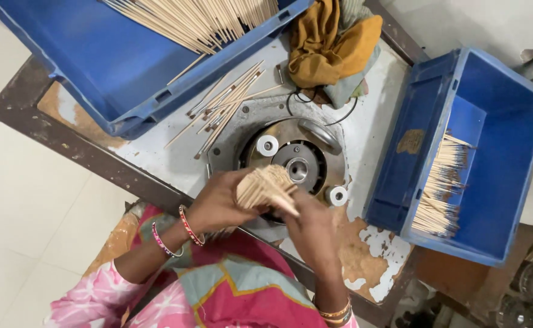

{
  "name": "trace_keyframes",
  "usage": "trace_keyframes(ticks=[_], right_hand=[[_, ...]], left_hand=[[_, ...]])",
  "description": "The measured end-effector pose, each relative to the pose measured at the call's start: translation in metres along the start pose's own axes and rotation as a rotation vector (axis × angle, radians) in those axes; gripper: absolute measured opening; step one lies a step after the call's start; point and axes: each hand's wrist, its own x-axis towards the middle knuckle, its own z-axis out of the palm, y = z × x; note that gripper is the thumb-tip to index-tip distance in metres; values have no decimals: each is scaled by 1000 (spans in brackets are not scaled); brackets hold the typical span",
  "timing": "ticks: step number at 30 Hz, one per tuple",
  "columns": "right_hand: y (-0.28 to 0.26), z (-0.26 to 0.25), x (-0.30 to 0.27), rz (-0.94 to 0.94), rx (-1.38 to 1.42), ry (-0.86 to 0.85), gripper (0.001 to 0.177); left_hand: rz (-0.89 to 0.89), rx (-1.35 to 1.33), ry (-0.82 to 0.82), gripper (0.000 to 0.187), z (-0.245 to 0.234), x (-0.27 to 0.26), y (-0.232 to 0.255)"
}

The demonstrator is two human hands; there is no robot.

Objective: Processing and bundling incense sticks using an industrial machine.

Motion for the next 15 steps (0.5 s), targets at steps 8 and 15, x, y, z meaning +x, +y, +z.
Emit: trace_keyframes(ticks=[8, 15], right_hand=[[52, 6, 23, -126, -342, -19, 22], [30, 17, 40, -11, -413, 1, 14]], left_hand=[[-232, -153, 65, 55, -6, 1, -4], [-341, -329, 134, 58, -17, -18, -31]])
